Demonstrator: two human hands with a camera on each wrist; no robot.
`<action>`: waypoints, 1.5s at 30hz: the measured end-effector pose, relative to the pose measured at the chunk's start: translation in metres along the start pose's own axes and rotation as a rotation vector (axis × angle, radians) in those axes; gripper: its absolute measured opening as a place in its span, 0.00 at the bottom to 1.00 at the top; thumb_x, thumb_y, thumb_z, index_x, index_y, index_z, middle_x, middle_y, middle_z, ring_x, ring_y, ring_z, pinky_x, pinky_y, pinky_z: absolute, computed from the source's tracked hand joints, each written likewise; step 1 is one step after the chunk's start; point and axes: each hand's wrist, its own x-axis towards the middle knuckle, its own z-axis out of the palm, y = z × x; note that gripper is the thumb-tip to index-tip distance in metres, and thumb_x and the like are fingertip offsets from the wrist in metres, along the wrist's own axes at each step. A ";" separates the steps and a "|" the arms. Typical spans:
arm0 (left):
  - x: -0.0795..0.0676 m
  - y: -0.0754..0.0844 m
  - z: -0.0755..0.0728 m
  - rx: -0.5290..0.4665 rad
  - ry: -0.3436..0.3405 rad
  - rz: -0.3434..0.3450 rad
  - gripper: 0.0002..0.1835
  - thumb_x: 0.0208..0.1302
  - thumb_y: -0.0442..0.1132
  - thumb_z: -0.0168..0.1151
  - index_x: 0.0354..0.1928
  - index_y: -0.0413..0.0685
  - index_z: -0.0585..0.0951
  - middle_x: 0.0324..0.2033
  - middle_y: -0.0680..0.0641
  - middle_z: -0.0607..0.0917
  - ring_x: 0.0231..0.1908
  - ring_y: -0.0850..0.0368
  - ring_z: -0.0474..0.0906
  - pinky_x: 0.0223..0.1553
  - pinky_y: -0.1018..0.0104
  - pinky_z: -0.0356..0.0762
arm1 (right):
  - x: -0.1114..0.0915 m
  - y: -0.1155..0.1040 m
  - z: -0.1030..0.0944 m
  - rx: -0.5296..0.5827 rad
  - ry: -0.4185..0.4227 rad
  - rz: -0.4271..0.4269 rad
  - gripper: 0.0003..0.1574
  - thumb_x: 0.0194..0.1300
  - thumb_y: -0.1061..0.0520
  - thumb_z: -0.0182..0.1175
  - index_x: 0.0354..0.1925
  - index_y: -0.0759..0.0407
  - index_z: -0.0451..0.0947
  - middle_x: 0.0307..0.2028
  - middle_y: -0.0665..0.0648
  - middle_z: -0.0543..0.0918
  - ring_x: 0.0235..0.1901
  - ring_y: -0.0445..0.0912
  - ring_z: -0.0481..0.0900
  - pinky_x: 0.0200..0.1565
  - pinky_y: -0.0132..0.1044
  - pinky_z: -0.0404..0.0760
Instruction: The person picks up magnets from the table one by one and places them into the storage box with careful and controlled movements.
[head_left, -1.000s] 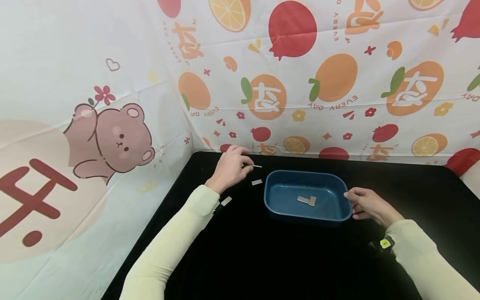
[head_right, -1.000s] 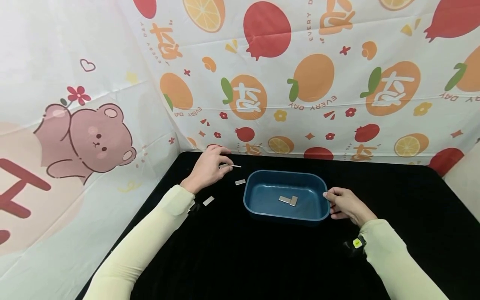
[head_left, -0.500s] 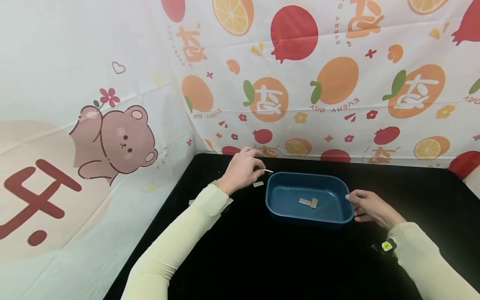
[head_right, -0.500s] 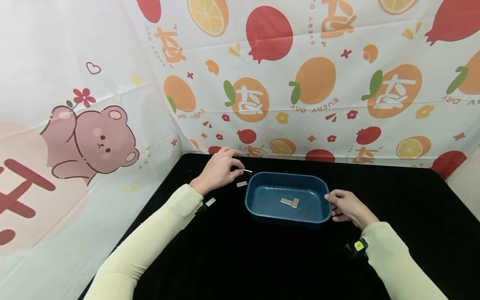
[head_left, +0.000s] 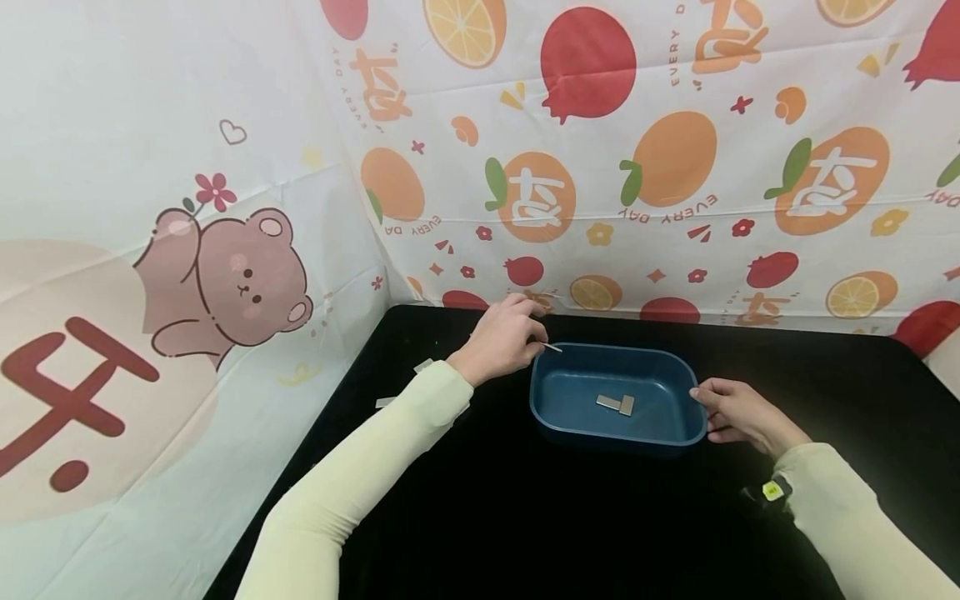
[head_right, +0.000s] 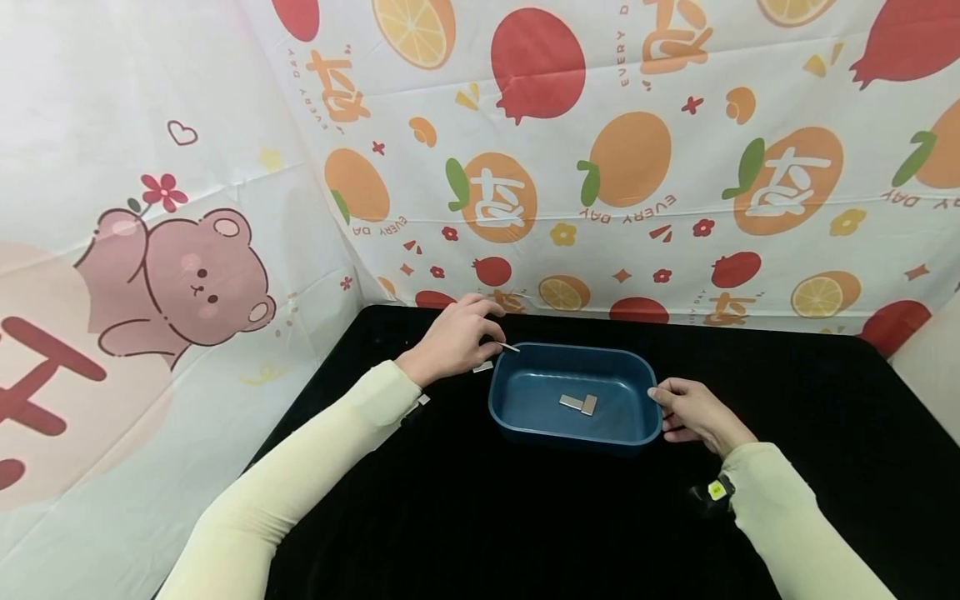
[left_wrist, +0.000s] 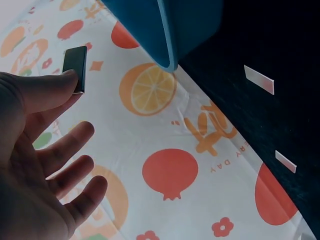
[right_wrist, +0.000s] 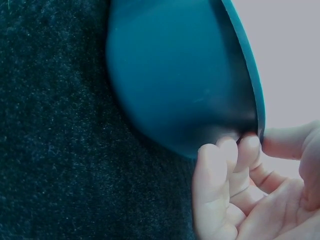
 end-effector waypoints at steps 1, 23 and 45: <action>0.001 0.001 0.000 0.002 0.000 0.005 0.05 0.56 0.45 0.62 0.32 0.60 0.86 0.52 0.51 0.78 0.55 0.55 0.68 0.46 0.58 0.73 | 0.000 0.000 0.000 0.000 0.001 0.001 0.20 0.66 0.41 0.48 0.39 0.58 0.70 0.25 0.52 0.75 0.25 0.43 0.78 0.33 0.37 0.82; 0.023 0.018 -0.003 0.123 -0.134 0.065 0.08 0.59 0.46 0.59 0.37 0.63 0.86 0.52 0.54 0.77 0.57 0.56 0.64 0.54 0.57 0.67 | 0.001 -0.003 -0.001 -0.008 0.000 0.006 0.21 0.66 0.41 0.48 0.39 0.58 0.70 0.25 0.52 0.75 0.26 0.43 0.79 0.33 0.37 0.82; 0.046 0.035 0.009 0.183 -0.260 0.096 0.07 0.59 0.47 0.59 0.34 0.62 0.85 0.48 0.55 0.78 0.55 0.56 0.64 0.54 0.56 0.67 | 0.001 0.000 -0.001 -0.013 0.003 -0.002 0.23 0.66 0.40 0.48 0.40 0.59 0.70 0.26 0.53 0.75 0.26 0.44 0.79 0.34 0.38 0.82</action>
